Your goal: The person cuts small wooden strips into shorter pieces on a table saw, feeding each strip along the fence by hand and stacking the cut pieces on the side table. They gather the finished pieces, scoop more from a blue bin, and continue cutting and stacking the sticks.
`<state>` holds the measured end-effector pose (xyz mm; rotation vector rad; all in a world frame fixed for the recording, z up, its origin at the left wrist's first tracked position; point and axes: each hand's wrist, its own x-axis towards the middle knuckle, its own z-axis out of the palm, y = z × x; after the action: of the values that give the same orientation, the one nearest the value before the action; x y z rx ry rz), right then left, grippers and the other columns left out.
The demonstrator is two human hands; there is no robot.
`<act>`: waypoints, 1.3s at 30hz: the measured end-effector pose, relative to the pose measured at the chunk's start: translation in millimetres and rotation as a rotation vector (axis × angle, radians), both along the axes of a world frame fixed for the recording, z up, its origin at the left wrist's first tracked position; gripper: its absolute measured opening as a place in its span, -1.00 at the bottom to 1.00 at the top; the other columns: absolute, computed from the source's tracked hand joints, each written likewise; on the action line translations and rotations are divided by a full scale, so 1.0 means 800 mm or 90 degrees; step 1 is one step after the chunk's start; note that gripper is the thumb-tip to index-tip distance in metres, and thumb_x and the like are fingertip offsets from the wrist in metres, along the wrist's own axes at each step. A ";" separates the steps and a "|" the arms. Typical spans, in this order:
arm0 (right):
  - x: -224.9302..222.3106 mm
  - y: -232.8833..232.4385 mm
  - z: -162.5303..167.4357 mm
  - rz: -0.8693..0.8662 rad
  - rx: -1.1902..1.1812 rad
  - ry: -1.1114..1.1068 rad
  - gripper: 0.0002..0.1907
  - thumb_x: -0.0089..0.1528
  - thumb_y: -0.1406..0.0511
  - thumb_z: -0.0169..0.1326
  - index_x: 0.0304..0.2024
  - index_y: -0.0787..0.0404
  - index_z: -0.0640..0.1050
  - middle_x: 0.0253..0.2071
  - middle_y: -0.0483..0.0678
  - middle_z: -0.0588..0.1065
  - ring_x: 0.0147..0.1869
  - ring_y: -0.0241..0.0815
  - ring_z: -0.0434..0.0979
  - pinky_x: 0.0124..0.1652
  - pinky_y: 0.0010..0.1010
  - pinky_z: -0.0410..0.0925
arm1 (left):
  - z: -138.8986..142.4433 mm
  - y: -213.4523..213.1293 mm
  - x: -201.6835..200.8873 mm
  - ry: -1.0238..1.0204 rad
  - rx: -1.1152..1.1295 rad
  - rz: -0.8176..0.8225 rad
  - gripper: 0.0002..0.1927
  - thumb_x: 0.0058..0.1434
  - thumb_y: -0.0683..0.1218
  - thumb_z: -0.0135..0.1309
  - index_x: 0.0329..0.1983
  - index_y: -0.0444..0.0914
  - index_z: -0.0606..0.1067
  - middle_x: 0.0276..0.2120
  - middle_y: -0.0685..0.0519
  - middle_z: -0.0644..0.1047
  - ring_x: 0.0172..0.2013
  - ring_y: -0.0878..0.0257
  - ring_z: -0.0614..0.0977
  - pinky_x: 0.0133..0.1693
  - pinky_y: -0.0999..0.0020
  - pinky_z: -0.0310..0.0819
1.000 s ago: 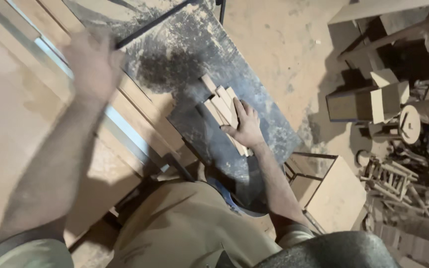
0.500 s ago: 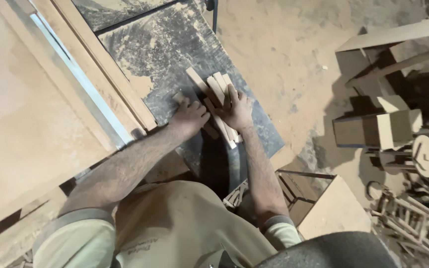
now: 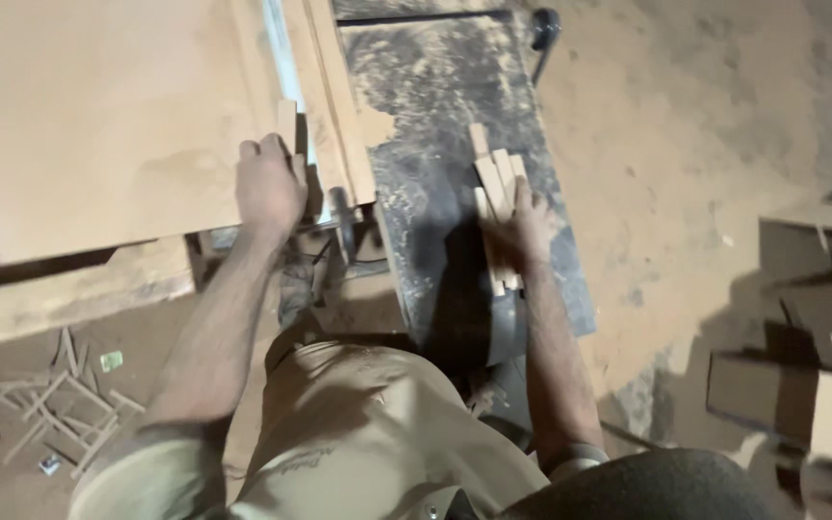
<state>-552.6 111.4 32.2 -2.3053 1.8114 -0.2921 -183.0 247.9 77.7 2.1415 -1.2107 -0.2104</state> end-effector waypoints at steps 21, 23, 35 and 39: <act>0.003 0.000 0.000 0.061 -0.024 -0.012 0.03 0.05 0.04 0.36 0.45 0.27 0.24 0.32 0.31 0.30 0.34 0.36 0.26 0.27 0.14 0.14 | -0.060 -0.080 0.073 -0.210 0.293 -0.258 -0.26 0.26 0.08 0.06 0.45 -0.31 0.22 0.49 -0.08 0.10 0.46 -0.16 -0.02 0.29 -0.48 -0.23; 0.006 -0.001 -0.003 0.057 -0.043 -0.004 -0.04 0.12 0.05 0.36 0.44 0.29 0.26 0.31 0.29 0.33 0.35 0.32 0.28 0.28 0.12 0.15 | -0.062 -0.109 0.094 -0.208 0.307 -0.264 -0.25 0.28 0.09 0.03 0.47 -0.30 0.18 0.50 -0.08 0.07 0.47 -0.16 -0.06 0.30 -0.48 -0.29; 0.037 -0.008 0.011 0.033 -0.015 -0.011 0.03 0.04 0.11 0.38 0.43 0.37 0.24 0.33 0.33 0.28 0.36 0.31 0.24 0.29 0.09 0.13 | -0.058 -0.251 0.210 -0.214 0.334 -0.290 -0.24 0.32 0.10 -0.03 0.50 -0.33 0.13 0.53 -0.10 0.01 0.48 -0.17 -0.11 0.31 -0.49 -0.38; 0.056 -0.019 0.020 -0.016 0.019 -0.030 0.06 -0.02 0.12 0.39 0.44 0.33 0.25 0.34 0.30 0.29 0.34 0.29 0.27 0.30 0.08 0.14 | -0.072 -0.306 0.255 -0.214 0.337 -0.297 -0.23 0.32 0.09 0.00 0.50 -0.34 0.13 0.53 -0.12 -0.02 0.49 -0.19 -0.10 0.33 -0.48 -0.40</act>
<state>-507.6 96.4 48.2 -2.2374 1.8111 -0.3174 21.2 3.2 19.7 2.3570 -2.0338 -0.4229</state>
